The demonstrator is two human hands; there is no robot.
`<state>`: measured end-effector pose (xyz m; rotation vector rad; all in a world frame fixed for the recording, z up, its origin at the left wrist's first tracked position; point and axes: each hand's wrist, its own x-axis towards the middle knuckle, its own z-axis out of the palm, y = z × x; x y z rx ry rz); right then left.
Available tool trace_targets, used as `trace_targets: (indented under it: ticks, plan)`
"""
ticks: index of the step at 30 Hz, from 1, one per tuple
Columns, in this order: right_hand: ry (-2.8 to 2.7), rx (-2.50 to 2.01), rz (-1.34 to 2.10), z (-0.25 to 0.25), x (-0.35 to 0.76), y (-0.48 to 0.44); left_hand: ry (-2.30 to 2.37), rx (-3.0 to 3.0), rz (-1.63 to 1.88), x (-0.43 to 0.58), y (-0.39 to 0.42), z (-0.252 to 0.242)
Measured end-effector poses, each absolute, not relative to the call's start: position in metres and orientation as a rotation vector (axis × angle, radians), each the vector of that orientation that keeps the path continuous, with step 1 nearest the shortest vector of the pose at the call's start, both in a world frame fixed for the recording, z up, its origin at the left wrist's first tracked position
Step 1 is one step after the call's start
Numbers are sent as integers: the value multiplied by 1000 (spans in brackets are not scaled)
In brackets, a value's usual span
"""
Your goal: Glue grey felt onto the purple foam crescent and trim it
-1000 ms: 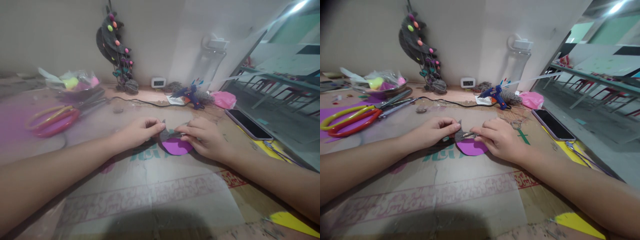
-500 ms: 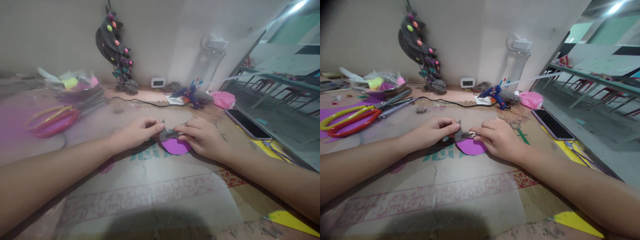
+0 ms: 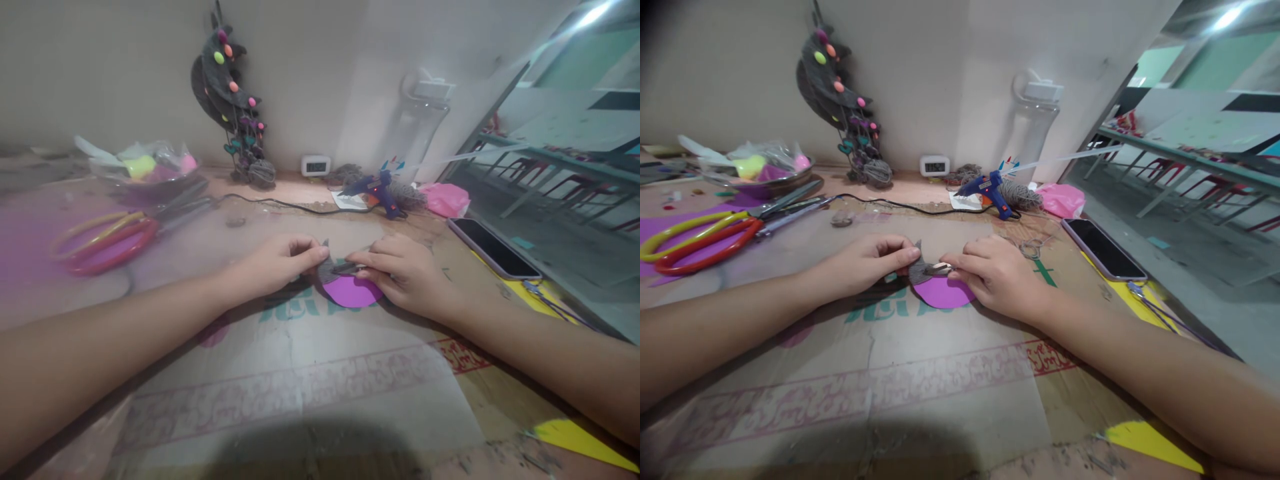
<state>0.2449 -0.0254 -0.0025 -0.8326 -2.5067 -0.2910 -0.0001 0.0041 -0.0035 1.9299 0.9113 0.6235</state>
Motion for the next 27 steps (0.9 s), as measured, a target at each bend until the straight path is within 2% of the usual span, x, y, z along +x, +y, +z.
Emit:
trace_targets:
  ticks: [27]
  plan:
    - [-2414, -937, -209, 1, 247, -27, 878, 1956, 680, 1, 4, -6]
